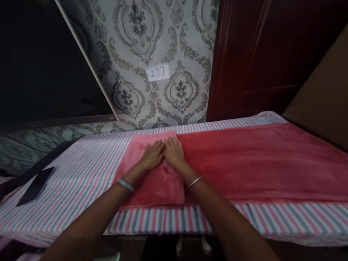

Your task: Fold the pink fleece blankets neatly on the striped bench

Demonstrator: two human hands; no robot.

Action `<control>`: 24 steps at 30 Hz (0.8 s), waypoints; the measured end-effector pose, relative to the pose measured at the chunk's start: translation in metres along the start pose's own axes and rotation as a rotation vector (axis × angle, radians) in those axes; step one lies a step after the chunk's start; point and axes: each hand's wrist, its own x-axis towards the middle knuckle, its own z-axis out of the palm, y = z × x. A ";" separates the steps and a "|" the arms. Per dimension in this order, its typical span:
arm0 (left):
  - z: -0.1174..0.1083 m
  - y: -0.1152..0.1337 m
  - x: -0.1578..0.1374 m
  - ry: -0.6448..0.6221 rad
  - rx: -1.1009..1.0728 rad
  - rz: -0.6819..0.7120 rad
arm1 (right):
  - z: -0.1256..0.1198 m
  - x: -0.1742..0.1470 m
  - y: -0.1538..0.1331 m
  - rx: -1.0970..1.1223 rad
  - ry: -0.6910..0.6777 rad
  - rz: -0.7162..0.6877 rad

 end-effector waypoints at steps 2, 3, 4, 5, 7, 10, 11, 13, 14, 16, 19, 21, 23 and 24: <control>0.008 0.006 0.003 -0.010 0.014 -0.004 | 0.009 -0.002 0.003 -0.019 -0.029 0.010; 0.013 0.008 0.003 -0.008 0.017 -0.006 | 0.014 -0.004 0.004 -0.026 -0.038 0.015; 0.017 0.008 0.003 -0.002 0.017 -0.007 | 0.018 -0.005 0.006 -0.030 -0.040 0.016; 0.021 0.008 0.003 0.007 0.014 -0.006 | 0.022 -0.006 0.007 -0.032 -0.039 0.015; 0.025 0.004 0.002 0.012 0.005 0.005 | 0.025 -0.007 0.009 -0.029 -0.033 0.013; 0.024 -0.012 0.004 -0.013 0.014 0.009 | 0.026 -0.006 0.010 -0.016 -0.035 0.017; 0.023 -0.022 0.004 -0.024 0.022 -0.008 | 0.025 -0.005 0.010 -0.009 -0.040 0.020; 0.019 -0.044 0.003 -0.031 0.043 -0.076 | 0.024 -0.004 0.010 0.005 -0.049 0.028; 0.018 -0.057 0.001 -0.030 0.055 -0.118 | 0.024 -0.004 0.009 0.012 -0.051 0.031; 0.015 -0.080 -0.002 -0.020 0.081 -0.199 | 0.023 -0.004 0.010 0.022 -0.055 0.030; 0.015 -0.102 -0.007 -0.005 0.104 -0.316 | 0.023 -0.004 0.010 0.029 -0.058 0.028; 0.018 -0.106 -0.009 0.023 0.114 -0.376 | 0.023 -0.004 0.010 0.029 -0.055 0.030; 0.021 -0.105 -0.010 0.061 0.133 -0.395 | 0.023 -0.005 0.010 0.028 -0.054 0.029; 0.022 -0.104 -0.010 0.075 0.140 -0.393 | 0.023 -0.005 0.010 0.027 -0.056 0.028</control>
